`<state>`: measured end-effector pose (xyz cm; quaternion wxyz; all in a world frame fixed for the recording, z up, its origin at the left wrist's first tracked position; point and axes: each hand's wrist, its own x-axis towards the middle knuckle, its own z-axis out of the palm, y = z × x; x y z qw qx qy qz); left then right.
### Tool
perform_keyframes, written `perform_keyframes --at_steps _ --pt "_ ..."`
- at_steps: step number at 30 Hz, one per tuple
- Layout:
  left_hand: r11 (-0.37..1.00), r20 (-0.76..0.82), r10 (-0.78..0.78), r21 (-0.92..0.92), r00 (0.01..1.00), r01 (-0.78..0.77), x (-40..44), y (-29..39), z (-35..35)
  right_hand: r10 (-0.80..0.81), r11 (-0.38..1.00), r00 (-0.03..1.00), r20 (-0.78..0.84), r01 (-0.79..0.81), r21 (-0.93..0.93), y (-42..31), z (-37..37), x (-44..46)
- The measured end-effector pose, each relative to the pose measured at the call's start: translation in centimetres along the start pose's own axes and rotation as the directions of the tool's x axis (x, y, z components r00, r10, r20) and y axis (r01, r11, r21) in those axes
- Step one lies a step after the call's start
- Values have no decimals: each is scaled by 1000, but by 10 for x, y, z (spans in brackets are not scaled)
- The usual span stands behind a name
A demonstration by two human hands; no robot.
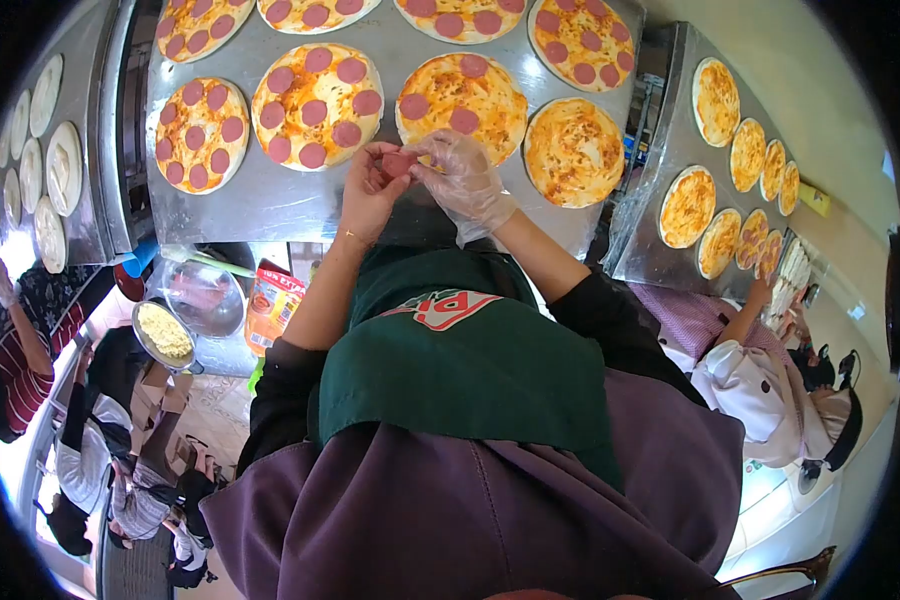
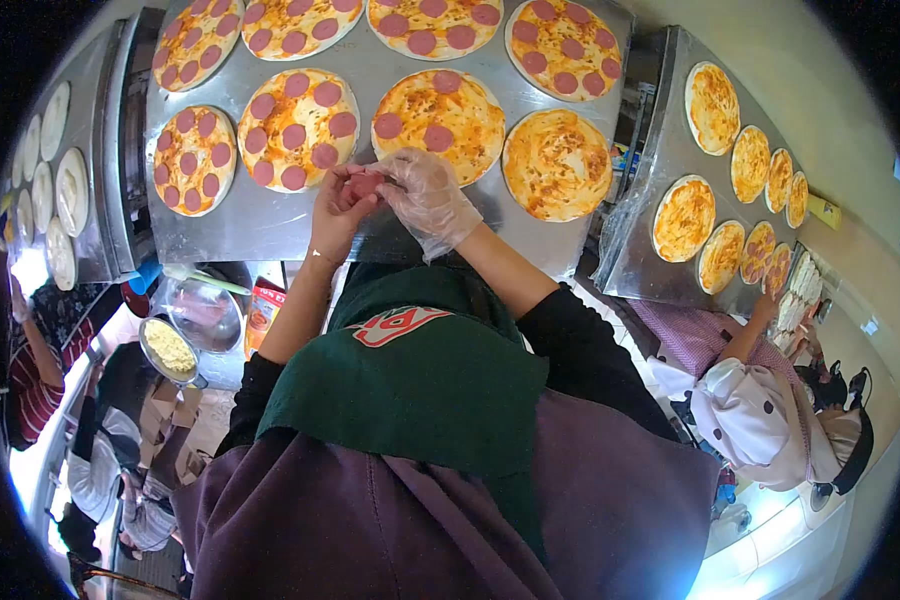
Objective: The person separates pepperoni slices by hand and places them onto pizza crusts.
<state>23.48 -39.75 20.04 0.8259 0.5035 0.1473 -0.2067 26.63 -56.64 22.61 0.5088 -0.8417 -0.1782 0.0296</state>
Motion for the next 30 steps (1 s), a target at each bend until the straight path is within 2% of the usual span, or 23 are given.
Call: perform_keyframes --at_steps 2,6,9,12,14,18,20,23,26,30 --pt "983 63 70 164 996 -80 -1 -2 3 136 991 990 36 -136 5 -4 -5 -2" --pt "952 90 116 272 989 -137 2 -9 8 161 987 987 1 -161 28 4 -5 -11" --pt "922 96 116 360 989 -143 1 -13 10 177 984 984 -7 -177 -33 8 -6 -18" --pt "902 89 149 397 985 -173 0 -8 17 153 988 987 -44 -151 39 4 -9 -21" --pt "861 100 160 472 982 -188 0 -6 21 191 981 979 -75 -186 58 -5 -15 -20" --pt "891 109 137 421 985 -171 1 5 30 206 974 965 -162 -187 125 -5 -15 -23" --pt "888 160 194 391 968 -243 1 9 34 163 986 968 -189 -168 -7 -8 -19 -23" --pt "897 143 195 373 970 -235 0 10 40 73 991 966 -247 -97 -88 -7 -20 -26" --pt "878 122 236 399 964 -265 -1 10 44 19 992 955 -295 -55 -113 -9 -22 -27" --pt "858 93 219 456 971 -237 -1 9 45 27 991 952 -304 -65 -117 -14 -27 -26"
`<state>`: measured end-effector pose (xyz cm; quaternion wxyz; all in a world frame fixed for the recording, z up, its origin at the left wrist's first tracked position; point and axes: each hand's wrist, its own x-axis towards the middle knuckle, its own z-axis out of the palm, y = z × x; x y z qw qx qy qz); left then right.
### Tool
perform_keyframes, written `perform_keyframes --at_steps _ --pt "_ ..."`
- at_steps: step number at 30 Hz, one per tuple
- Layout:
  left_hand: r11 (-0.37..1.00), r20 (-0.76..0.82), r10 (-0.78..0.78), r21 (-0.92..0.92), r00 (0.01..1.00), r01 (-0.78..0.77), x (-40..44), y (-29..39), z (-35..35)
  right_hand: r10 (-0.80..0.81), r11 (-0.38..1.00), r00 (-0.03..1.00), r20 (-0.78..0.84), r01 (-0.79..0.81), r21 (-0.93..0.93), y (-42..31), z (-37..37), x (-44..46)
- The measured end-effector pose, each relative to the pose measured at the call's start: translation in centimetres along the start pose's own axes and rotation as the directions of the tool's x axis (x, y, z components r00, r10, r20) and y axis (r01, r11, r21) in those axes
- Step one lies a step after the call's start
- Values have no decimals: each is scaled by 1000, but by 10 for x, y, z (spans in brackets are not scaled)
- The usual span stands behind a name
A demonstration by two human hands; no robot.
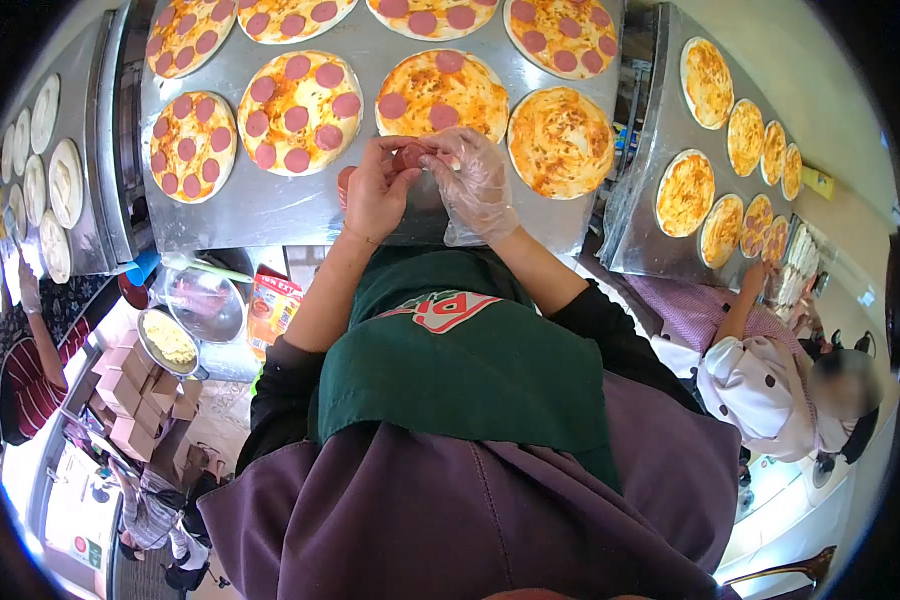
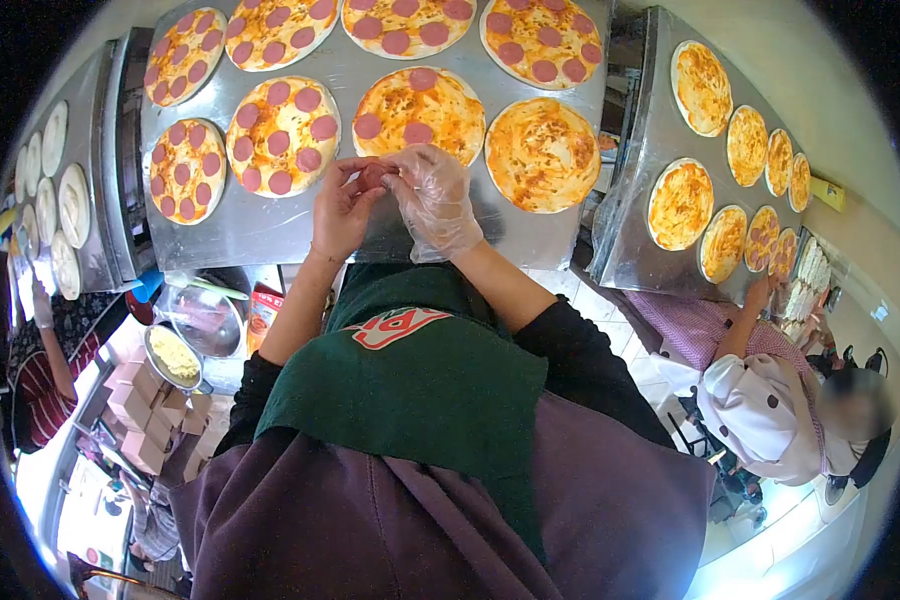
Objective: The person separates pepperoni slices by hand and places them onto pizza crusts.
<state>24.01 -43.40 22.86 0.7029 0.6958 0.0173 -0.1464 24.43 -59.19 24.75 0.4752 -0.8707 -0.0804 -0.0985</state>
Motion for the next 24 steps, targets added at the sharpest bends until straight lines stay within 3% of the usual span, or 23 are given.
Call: perform_keyframes --at_steps 2,5,11,14,18,21,24 --pt "998 3 6 63 1000 -6 0 2 1 178 972 981 72 -186 143 1 0 0" --pt "996 23 51 74 998 -52 1 5 1 111 982 992 60 -119 146 4 -2 -1" --pt "985 116 162 39 980 -168 4 4 0 137 972 988 67 -147 186 -12 -11 5" --pt "995 89 98 -24 991 -96 1 7 2 13 995 1000 9 -14 99 -7 -9 2" --pt "998 43 48 31 998 -49 -2 7 2 21 988 1000 0 -20 151 -5 -8 -1" --pt "996 13 62 -72 998 -61 -2 7 3 5 988 1000 -5 -5 152 -6 -9 0" --pt "992 48 98 70 994 -101 -1 10 1 101 973 995 9 -101 207 -9 -8 -1"
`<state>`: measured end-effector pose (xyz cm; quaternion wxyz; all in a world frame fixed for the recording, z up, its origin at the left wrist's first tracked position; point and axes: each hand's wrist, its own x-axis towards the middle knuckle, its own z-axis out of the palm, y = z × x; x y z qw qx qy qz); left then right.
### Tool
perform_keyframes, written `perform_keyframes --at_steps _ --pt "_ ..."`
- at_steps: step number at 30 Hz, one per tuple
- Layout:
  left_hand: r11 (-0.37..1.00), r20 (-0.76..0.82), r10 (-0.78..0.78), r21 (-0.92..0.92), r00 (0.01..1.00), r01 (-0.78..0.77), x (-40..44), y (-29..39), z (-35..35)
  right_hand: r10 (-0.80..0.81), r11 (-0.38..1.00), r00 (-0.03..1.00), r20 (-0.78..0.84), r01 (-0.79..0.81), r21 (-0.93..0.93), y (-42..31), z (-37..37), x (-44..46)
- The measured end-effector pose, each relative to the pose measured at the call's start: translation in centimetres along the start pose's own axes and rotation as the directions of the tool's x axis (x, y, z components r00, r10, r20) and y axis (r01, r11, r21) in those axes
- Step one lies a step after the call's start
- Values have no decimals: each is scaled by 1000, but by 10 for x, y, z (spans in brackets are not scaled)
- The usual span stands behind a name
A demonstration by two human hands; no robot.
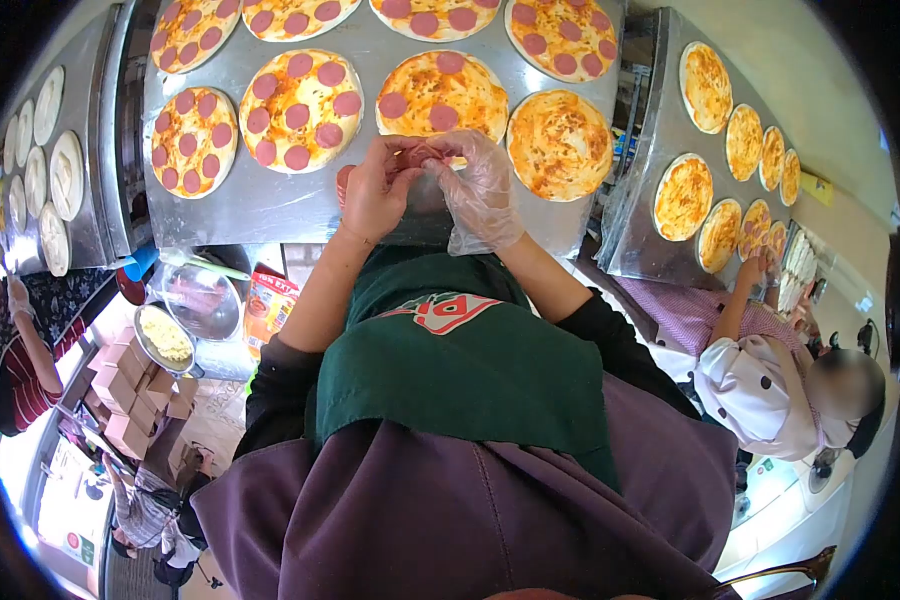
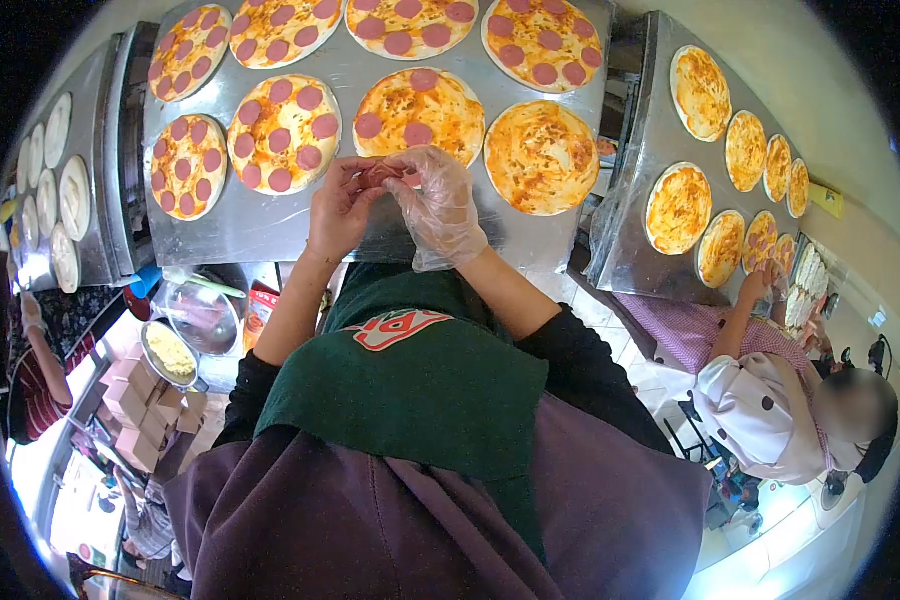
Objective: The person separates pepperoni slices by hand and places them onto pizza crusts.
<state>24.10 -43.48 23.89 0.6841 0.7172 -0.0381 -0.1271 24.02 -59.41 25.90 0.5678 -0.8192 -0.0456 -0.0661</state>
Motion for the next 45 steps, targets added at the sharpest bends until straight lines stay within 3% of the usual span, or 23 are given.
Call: perform_keyframes --at_steps 12,17,21,24,26,27,29,30,31,32,33,34,35,37,39,41,42,43,44,45 --pt "994 -15 45 96 999 -43 -3 0 0 38 999 999 -32 -38 -18 -17 0 4" --pt "998 -82 -22 -58 996 17 -5 6 5 -69 992 997 -38 65 -105 -15 1 4" --pt "987 -92 -99 -139 991 86 -11 1 6 -33 995 999 14 34 -97 -13 2 1" --pt "940 -10 -215 -274 976 204 -34 -29 5 1 996 999 43 3 -94 8 15 -24" --pt "920 129 -322 -193 938 342 -49 -46 1 338 903 924 176 -372 215 29 22 -52" --pt "917 122 -329 -194 936 348 -55 -47 -2 341 900 921 185 -377 217 37 25 -64" --pt "956 84 -252 177 964 234 -68 -45 -6 494 793 825 276 -557 246 52 29 -86" --pt "932 79 -330 183 941 312 -71 -43 -12 593 695 741 316 -669 264 58 29 -94" --pt "932 77 -331 182 941 313 -72 -46 -19 593 695 740 318 -669 263 64 31 -99" --pt "891 17 -124 443 992 104 -72 -50 -29 602 685 735 313 -677 271 70 33 -103" --pt "735 20 95 673 995 -84 -73 -52 -36 613 673 728 308 -685 279 73 35 -104" --pt "689 -29 11 725 1000 13 -73 -54 -42 615 672 727 307 -686 279 76 38 -106" --pt "689 -26 10 725 1000 12 -72 -56 -48 551 749 797 247 -603 273 79 42 -106" --pt "485 -14 35 875 999 -5 -65 -71 -59 475 820 861 182 -508 263 83 47 -104" --pt "517 18 1 856 1000 -16 -60 -97 -71 445 895 883 152 -435 -94 86 45 -103" --pt "682 6 102 728 995 -74 -57 -110 -80 438 893 893 107 -418 -167 74 45 -103" --pt "685 9 105 725 994 -78 -56 -106 -82 422 887 904 70 -396 -236 68 44 -100" --pt "798 -35 28 602 999 -1 -55 -103 -86 420 888 905 66 -395 -238 64 43 -96" --pt "884 -65 -56 461 996 80 -54 -98 -88 278 936 955 100 -246 -252 59 42 -91" --pt "884 -63 -53 462 997 76 -55 -96 -89 131 961 982 136 -92 -260 54 42 -86"
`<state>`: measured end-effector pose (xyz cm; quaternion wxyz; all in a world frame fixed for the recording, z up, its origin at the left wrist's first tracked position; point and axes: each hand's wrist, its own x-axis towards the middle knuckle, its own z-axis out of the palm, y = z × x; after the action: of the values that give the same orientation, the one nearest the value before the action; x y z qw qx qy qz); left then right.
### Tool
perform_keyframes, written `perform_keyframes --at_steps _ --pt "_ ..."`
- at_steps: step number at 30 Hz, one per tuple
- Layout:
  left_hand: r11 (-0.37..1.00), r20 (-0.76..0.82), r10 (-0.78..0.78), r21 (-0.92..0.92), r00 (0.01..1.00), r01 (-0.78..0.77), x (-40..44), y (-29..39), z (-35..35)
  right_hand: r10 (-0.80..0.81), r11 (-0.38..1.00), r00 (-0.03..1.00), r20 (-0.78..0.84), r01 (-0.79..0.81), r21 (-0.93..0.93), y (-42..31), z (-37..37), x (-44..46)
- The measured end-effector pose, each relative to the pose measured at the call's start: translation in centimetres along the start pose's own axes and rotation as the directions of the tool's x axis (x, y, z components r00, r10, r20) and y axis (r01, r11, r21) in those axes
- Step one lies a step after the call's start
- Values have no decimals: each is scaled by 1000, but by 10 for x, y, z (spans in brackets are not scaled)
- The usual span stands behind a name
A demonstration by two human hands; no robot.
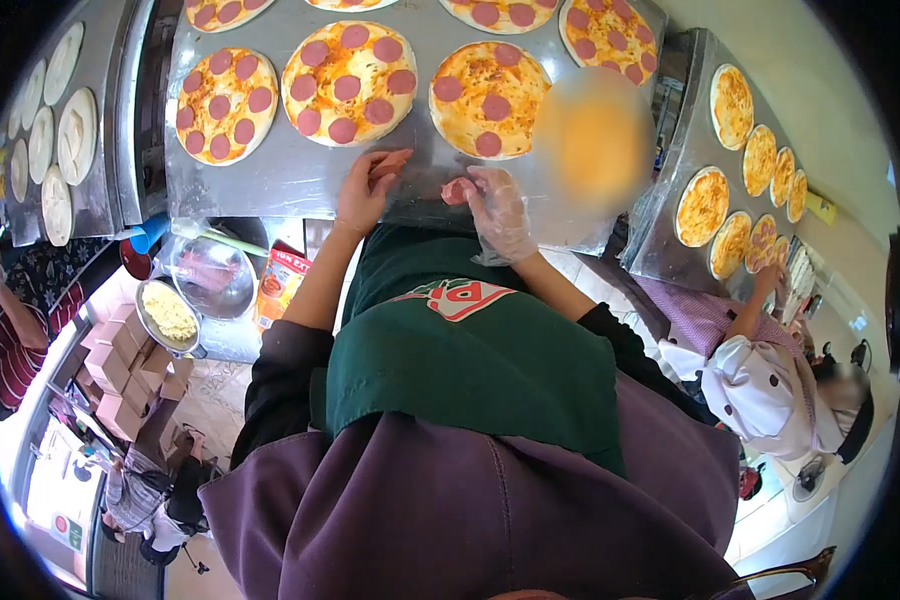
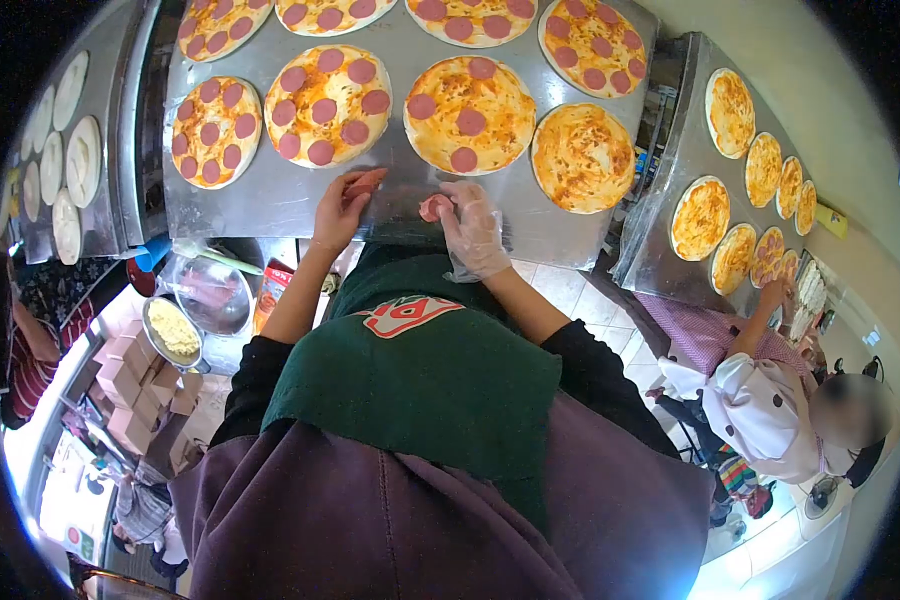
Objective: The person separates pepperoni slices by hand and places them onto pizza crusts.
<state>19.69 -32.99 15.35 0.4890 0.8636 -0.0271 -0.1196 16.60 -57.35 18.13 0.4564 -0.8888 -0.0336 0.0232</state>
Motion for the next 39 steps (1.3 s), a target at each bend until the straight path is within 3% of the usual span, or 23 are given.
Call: perform_keyframes --at_steps 1,2,3,4,5,6,7,9,10,12,15,17,22,24,25,27,31,33,35,37,39 --pt "926 95 -106 -353 990 133 -1 1 -1 0 1000 1000 -5 0 -1 -9 -2 6" --pt "716 223 -167 -642 960 274 -3 3 -1 27 989 998 57 -35 143 -18 -4 11" --pt "717 227 -161 -641 960 272 -3 11 -5 44 956 992 121 -77 282 -26 -5 16" --pt "593 310 -105 -743 945 310 -2 18 -8 46 957 992 114 -76 280 -32 -6 21" --pt "453 382 -37 -817 923 356 -1 26 -11 111 901 974 197 -182 393 -36 -5 26" --pt "456 384 -31 -816 923 355 -1 34 -11 160 823 945 287 -288 490 -38 -6 31" --pt "415 396 -84 -820 914 393 -1 43 -10 160 824 947 280 -284 491 -38 -8 34" --pt "375 410 -133 -822 903 428 2 49 -7 190 753 882 431 -412 512 -38 -12 39" --pt "359 427 -113 -825 897 437 3 51 -6 190 754 884 426 -410 513 -39 -15 40" --pt "345 445 -87 -826 891 446 7 57 -4 278 573 841 463 -533 623 -40 -22 40" --pt "267 472 -44 -844 880 466 14 69 -3 246 528 857 453 -510 679 -42 -34 39" --pt "202 532 -51 -824 845 530 18 76 0 267 561 859 437 -507 655 -44 -42 40" --pt "268 508 -59 -821 859 504 20 73 17 272 655 893 358 -445 611 -32 -49 40" --pt "290 500 -29 -824 865 486 21 73 19 324 424 834 447 -550 720 -32 -51 39" --pt "300 492 -22 -827 870 475 22 75 19 324 423 835 446 -549 721 -30 -52 39" --pt "310 483 -14 -830 875 463 23 76 20 273 290 822 499 -565 772 -29 -54 39" --pt "310 468 -21 -837 884 451 24 85 23 261 414 880 396 -473 778 -31 -58 38" --pt "334 445 -32 -839 895 429 27 94 28 244 737 937 249 -346 580 -27 -59 40" --pt "361 368 -102 -852 924 379 28 104 33 222 763 953 208 -302 571 -33 -63 39" --pt "313 397 -93 -859 913 405 31 95 38 195 787 967 166 -256 562 -41 -70 45" --pt "263 428 -79 -862 900 433 34 97 40 -212 955 973 93 186 229 -46 -78 51"
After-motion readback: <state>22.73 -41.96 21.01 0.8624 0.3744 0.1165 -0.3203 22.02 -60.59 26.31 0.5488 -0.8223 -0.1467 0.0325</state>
